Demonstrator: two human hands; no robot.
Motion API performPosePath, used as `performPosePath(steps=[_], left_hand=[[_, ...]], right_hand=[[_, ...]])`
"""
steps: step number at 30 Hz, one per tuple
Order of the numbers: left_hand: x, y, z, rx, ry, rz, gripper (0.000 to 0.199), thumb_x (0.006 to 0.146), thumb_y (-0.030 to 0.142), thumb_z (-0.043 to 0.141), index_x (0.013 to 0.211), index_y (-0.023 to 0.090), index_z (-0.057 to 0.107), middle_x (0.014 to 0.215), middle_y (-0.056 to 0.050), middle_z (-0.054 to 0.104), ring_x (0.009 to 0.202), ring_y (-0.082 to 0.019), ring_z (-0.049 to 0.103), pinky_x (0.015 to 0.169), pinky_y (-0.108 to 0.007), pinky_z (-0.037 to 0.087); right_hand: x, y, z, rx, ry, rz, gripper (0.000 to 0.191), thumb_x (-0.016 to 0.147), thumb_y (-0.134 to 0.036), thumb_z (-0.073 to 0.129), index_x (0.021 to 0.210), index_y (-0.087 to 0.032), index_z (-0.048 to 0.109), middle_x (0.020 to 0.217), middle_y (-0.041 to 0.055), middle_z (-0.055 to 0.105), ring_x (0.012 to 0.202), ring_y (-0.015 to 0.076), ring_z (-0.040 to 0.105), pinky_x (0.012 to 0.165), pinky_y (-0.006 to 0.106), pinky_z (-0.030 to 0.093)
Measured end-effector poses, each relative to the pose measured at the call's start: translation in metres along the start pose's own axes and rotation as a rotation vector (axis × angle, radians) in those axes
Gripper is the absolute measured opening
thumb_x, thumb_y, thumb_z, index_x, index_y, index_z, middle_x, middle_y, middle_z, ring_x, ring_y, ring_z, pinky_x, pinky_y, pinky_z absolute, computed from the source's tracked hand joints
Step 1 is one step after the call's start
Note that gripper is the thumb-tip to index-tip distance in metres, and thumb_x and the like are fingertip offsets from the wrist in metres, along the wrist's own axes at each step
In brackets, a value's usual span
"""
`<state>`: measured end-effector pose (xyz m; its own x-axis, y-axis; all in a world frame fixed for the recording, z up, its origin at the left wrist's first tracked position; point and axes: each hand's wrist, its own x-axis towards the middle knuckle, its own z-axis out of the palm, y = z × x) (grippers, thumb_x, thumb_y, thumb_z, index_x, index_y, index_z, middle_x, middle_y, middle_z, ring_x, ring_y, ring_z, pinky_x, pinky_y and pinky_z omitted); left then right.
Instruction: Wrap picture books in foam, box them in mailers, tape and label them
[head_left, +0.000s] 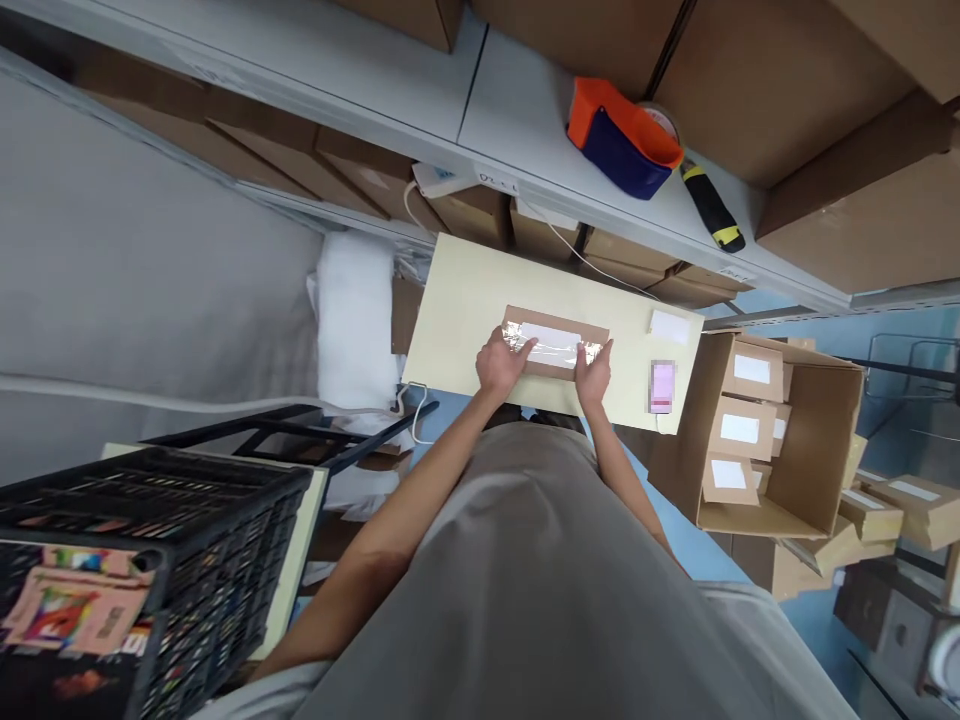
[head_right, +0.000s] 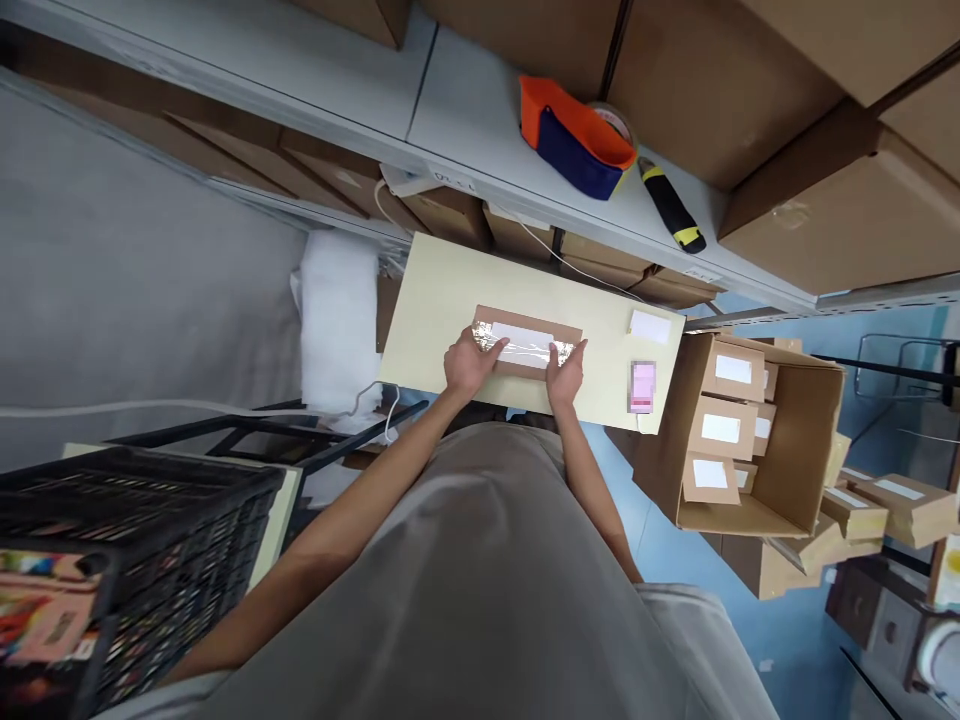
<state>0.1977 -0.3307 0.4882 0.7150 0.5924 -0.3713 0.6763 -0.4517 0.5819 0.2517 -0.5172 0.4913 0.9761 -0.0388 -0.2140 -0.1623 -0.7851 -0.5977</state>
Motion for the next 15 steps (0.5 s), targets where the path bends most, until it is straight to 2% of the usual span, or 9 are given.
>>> performPosePath(steps=[2,4,7,9,11,13,15], left_hand=[[0.004,-0.008,-0.008,-0.022,-0.035,0.045,0.052,0.11,0.058,0.059,0.136,0.017,0.076,0.122,-0.019,0.085,0.117,-0.04,0.079,0.098,-0.042,0.057],[0.008,-0.02,-0.014,-0.078,-0.056,0.109,0.049,0.114,0.055,0.051,0.132,0.02,0.08,0.118,-0.016,0.086,0.113,-0.036,0.08,0.095,-0.039,0.056],[0.012,-0.033,-0.016,-0.179,-0.075,0.165,0.049,0.113,0.05,0.051,0.139,0.019,0.079,0.125,-0.015,0.085,0.116,-0.035,0.079,0.098,-0.039,0.058],[0.014,-0.036,-0.015,-0.211,-0.064,0.213,0.045,0.109,0.039,0.055,0.142,0.015,0.077,0.133,-0.018,0.083,0.126,-0.035,0.076,0.11,-0.043,0.057],[0.016,-0.037,-0.016,-0.212,-0.038,0.247,0.044,0.103,0.028,0.06,0.139,0.013,0.078,0.135,-0.02,0.081,0.135,-0.037,0.072,0.121,-0.049,0.053],[0.02,-0.038,-0.02,-0.238,-0.012,0.266,0.045,0.1,0.025,0.062,0.14,0.012,0.078,0.134,-0.021,0.079,0.136,-0.038,0.071,0.122,-0.054,0.055],[0.025,-0.039,-0.028,-0.298,0.014,0.298,0.047,0.101,0.027,0.062,0.144,0.014,0.075,0.139,-0.02,0.077,0.135,-0.036,0.072,0.117,-0.052,0.06]], right_hand=[[0.008,0.015,-0.007,0.098,-0.039,-0.023,0.099,0.113,-0.077,0.03,0.177,-0.002,0.035,0.15,0.0288,0.073,0.142,0.0385,0.071,0.116,0.048,0.057],[0.011,0.026,-0.014,0.176,-0.073,-0.068,0.095,0.113,-0.076,0.024,0.174,-0.006,0.045,0.137,0.0236,0.08,0.132,0.0362,0.075,0.11,0.045,0.059],[0.008,0.034,-0.016,0.244,-0.019,-0.088,0.086,0.112,-0.072,0.03,0.167,-0.009,0.052,0.148,0.0252,0.074,0.134,0.0337,0.072,0.111,0.045,0.058],[0.002,0.032,-0.012,0.256,0.075,-0.04,0.078,0.111,-0.069,0.041,0.159,-0.009,0.057,0.153,0.0283,0.067,0.133,0.0329,0.069,0.113,0.046,0.057],[-0.003,0.026,-0.01,0.258,0.152,-0.003,0.07,0.108,-0.065,0.049,0.148,-0.009,0.061,0.147,0.0285,0.067,0.131,0.0331,0.068,0.116,0.049,0.055],[-0.008,0.017,-0.01,0.268,0.19,-0.032,0.062,0.107,-0.062,0.052,0.142,-0.011,0.062,0.142,0.0265,0.068,0.13,0.0337,0.067,0.117,0.052,0.055],[-0.012,0.009,-0.014,0.292,0.221,-0.098,0.059,0.107,-0.061,0.053,0.141,-0.014,0.061,0.144,0.0252,0.067,0.13,0.0329,0.067,0.114,0.051,0.057]])
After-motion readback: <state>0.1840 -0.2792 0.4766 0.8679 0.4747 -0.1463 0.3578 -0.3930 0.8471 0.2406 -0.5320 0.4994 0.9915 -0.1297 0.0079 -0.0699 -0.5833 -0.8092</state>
